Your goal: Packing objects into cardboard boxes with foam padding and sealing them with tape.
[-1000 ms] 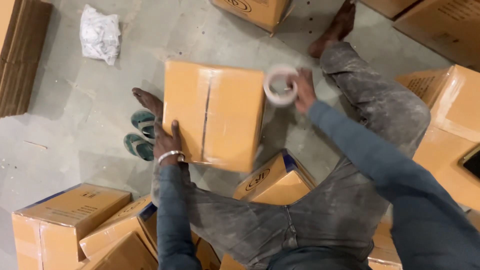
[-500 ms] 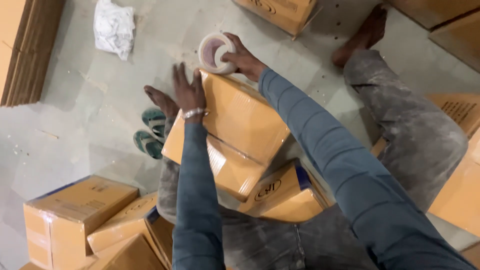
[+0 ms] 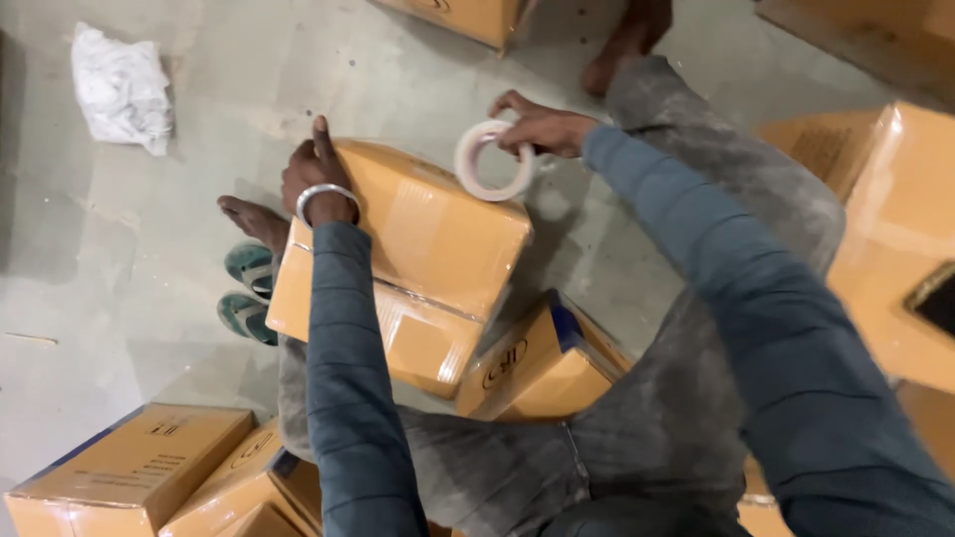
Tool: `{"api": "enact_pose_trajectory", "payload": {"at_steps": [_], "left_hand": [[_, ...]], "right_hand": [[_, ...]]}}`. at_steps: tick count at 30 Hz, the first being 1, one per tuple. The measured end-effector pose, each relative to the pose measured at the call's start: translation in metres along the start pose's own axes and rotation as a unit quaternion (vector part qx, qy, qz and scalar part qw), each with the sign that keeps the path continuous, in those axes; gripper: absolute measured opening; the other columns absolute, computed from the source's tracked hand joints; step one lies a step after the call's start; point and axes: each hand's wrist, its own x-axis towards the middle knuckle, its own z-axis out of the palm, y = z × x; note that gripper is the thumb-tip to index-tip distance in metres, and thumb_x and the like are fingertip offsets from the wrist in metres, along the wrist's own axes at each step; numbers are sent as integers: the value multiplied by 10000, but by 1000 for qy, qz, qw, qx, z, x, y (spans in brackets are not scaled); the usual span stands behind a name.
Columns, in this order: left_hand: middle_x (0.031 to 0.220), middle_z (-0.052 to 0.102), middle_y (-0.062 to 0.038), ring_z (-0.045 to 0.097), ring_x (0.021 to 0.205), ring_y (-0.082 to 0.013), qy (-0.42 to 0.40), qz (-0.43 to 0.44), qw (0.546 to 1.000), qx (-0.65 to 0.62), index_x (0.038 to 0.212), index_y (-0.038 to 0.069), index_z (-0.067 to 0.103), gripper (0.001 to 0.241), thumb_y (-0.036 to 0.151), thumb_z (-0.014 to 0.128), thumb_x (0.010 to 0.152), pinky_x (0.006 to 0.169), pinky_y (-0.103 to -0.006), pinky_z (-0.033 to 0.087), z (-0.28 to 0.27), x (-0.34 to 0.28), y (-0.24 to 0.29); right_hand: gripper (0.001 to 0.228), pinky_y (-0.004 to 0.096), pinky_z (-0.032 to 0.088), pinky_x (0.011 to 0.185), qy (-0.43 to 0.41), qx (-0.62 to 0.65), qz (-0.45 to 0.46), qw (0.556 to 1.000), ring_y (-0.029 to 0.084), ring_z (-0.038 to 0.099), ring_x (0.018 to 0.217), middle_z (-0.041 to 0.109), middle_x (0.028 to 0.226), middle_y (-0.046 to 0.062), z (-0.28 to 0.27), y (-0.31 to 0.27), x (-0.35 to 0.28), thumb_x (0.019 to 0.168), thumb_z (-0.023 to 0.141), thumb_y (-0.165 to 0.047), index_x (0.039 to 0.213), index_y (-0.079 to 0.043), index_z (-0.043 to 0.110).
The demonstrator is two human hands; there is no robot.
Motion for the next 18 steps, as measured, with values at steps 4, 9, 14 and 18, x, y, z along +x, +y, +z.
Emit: {"api": "enact_pose_trajectory", "payload": {"at_steps": [4, 9, 14, 18], "left_hand": [[984, 767, -152, 705, 980, -404, 1, 16, 1000, -11, 1092, 228, 806, 782, 822, 330, 913, 867, -551, 524, 0, -2, -3], [954, 776, -135, 718, 954, -378, 5, 6, 1000, -12, 1049, 202, 812, 818, 841, 323, 899, 865, -530, 529, -1, -3, 2], [950, 771, -142, 715, 945, -384, 13, 10, 1000, -14, 1061, 205, 810, 822, 848, 325, 894, 856, -533, 527, 2, 1, -4], [945, 771, -140, 713, 946, -386, 3, 15, 1000, -13, 1060, 217, 814, 823, 848, 316, 886, 849, -533, 528, 3, 0, 0]], "right_hand": [[567, 295, 563, 733, 30, 18, 22, 999, 109, 671, 834, 684, 955, 51, -17, 43, -83, 866, 705, -145, 1344, -152, 401], [346, 299, 538, 778, 22, -15, 48, 999, 106, 633, 878, 649, 1013, 33, 0, 80, -129, 909, 650, -127, 1249, -87, 601], [335, 295, 530, 800, 41, -65, 11, 997, 105, 622, 884, 646, 1000, 38, 12, 75, -132, 898, 648, -107, 1230, -85, 607], [352, 302, 522, 806, 41, -62, 34, 997, 106, 621, 899, 652, 1014, 37, 13, 80, -134, 901, 654, -115, 1247, -87, 594]]}}
